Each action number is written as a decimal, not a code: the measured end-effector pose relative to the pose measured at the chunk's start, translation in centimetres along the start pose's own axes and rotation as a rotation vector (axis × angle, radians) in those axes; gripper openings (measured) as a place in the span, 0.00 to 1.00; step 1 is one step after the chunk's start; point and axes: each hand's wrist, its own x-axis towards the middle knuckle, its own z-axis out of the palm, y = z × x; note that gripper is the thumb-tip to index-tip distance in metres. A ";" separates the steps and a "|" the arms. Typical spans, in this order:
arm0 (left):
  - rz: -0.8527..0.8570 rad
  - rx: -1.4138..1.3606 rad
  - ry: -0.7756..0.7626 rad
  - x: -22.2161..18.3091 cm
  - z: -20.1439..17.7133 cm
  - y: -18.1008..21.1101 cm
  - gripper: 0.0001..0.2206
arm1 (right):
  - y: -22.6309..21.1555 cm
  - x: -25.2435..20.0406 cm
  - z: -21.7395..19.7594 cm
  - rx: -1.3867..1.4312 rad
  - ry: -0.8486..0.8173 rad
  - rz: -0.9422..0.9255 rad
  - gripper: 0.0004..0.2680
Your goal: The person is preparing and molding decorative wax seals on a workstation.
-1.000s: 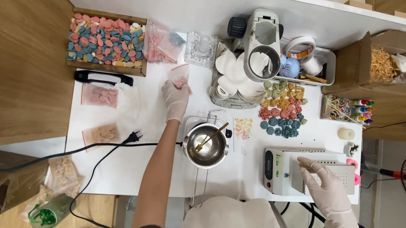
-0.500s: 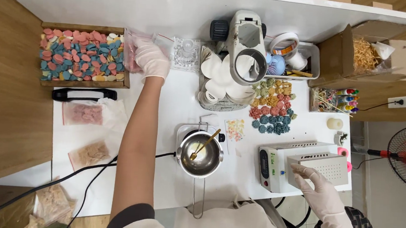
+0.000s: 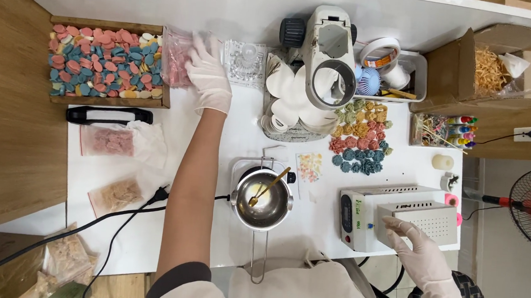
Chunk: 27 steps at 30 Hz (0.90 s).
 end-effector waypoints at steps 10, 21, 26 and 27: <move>0.322 0.347 -0.117 -0.5 9.2 -0.3 0.26 | 2.4 1.5 0.5 -0.002 -0.019 -0.047 0.13; 0.433 0.644 -0.136 0.2 10.1 -3.1 0.32 | 3.1 3.0 1.5 -0.021 -0.065 0.004 0.13; 0.387 0.694 -0.186 0.5 9.9 -1.7 0.31 | 3.1 3.4 2.0 -0.069 -0.094 -0.011 0.12; 0.379 0.720 -0.213 0.8 10.4 -1.0 0.30 | 3.3 3.6 2.1 -0.051 -0.111 -0.046 0.12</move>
